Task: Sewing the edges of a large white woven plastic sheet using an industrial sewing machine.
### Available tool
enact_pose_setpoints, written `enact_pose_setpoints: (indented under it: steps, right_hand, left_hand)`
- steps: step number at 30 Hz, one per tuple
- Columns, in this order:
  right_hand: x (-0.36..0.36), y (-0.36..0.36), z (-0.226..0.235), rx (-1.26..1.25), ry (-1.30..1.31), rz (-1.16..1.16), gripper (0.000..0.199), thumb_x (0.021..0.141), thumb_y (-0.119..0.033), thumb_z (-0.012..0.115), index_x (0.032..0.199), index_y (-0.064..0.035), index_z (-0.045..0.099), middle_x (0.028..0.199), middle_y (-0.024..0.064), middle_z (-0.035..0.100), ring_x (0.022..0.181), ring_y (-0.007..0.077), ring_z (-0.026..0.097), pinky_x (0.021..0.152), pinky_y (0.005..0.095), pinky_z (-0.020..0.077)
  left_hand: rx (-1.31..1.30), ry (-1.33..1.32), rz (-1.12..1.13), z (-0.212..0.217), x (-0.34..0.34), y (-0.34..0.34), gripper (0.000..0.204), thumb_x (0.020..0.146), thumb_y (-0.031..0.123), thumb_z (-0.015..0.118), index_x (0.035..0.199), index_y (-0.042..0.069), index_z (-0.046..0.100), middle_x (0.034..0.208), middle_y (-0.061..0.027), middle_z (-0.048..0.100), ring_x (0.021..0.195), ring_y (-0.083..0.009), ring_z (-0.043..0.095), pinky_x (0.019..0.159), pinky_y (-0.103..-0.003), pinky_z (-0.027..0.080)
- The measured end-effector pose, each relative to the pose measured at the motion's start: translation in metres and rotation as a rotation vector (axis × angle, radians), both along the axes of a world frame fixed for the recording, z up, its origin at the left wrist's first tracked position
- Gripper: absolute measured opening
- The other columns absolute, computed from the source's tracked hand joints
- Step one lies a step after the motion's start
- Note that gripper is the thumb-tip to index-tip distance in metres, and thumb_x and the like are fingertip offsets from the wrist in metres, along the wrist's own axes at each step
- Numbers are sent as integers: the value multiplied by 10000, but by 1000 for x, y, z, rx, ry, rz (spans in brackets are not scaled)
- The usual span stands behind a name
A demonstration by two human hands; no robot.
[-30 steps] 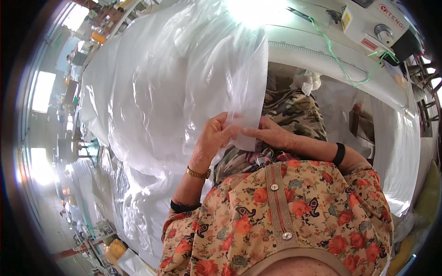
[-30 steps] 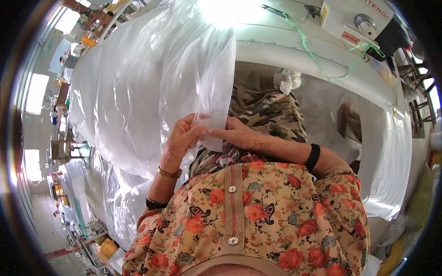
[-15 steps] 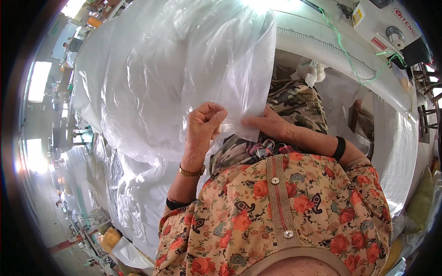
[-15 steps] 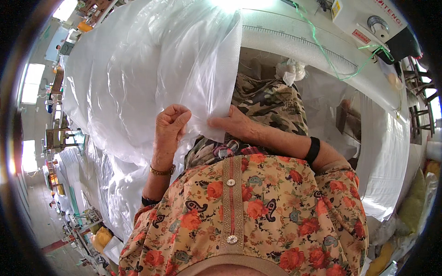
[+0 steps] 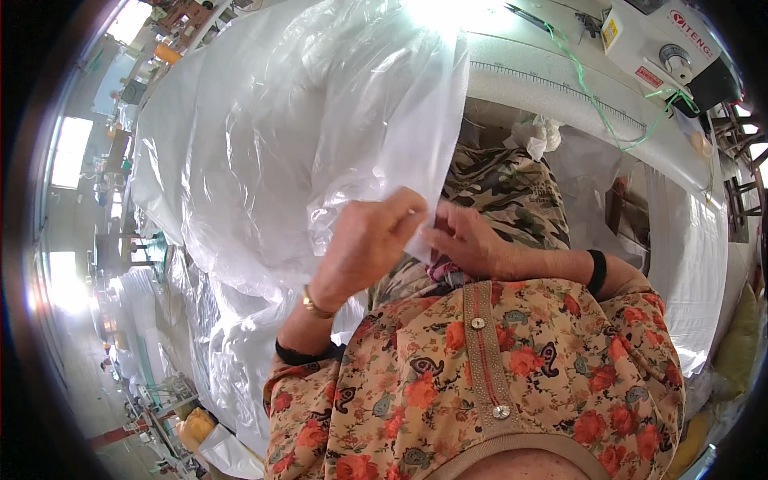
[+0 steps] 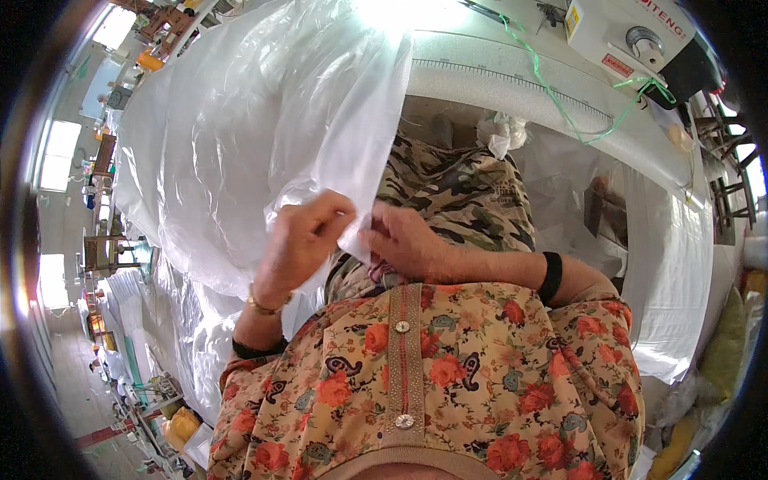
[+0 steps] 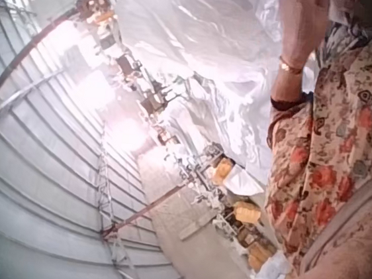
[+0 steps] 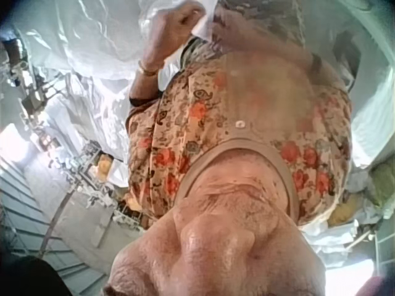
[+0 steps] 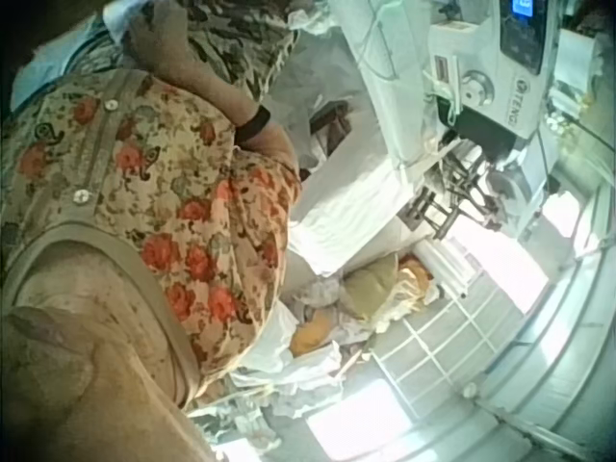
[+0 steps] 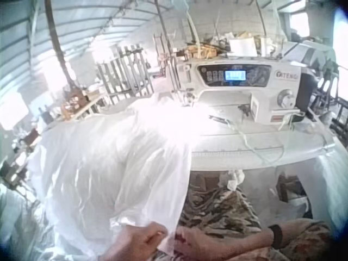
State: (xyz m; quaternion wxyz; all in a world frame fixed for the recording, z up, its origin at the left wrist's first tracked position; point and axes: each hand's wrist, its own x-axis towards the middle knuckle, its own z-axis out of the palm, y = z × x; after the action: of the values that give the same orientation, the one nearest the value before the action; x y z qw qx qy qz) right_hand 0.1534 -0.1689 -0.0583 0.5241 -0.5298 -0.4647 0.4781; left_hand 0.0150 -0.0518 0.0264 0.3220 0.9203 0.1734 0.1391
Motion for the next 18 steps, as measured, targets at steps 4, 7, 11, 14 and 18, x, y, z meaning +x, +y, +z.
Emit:
enact_pose_setpoints:
  steps: [4,7,11,14,18]
  right_hand:
    - [-1,-8,3,103,-231,10,157,885,-131,591,963,-4,542,764,156,638,664,334,623,644,404,508]
    - [0,-7,-1,322,-524,-32,136,847,-117,615,900,-22,533,721,142,618,669,358,608,645,429,505]
    - [-1,-6,-2,326,-555,66,130,828,-81,619,934,-50,551,746,124,585,779,335,613,686,417,495]
    - [-3,2,-3,392,-560,86,152,815,-130,650,881,-48,540,682,114,599,709,343,620,639,432,500]
    - [5,12,-2,560,-726,227,152,812,-145,661,886,-65,555,693,108,606,695,330,613,673,418,497]
  left_hand:
    - [53,11,-6,-17,3,-9,37,901,64,602,934,50,616,632,-133,574,554,-281,597,514,-331,439]
    - [119,8,18,-26,-1,-7,38,903,73,602,933,52,613,630,-134,556,559,-308,584,516,-334,436]
    - [-9,-175,12,-34,-1,-3,91,932,114,601,900,30,614,661,-91,551,552,-200,553,531,-295,427]
    - [-347,-118,69,-37,-4,0,158,949,145,610,877,4,606,691,-18,550,605,-85,508,536,-248,410]
    - [-700,-61,183,-52,-6,5,152,924,133,653,878,-12,638,716,76,542,650,8,455,538,-184,367]
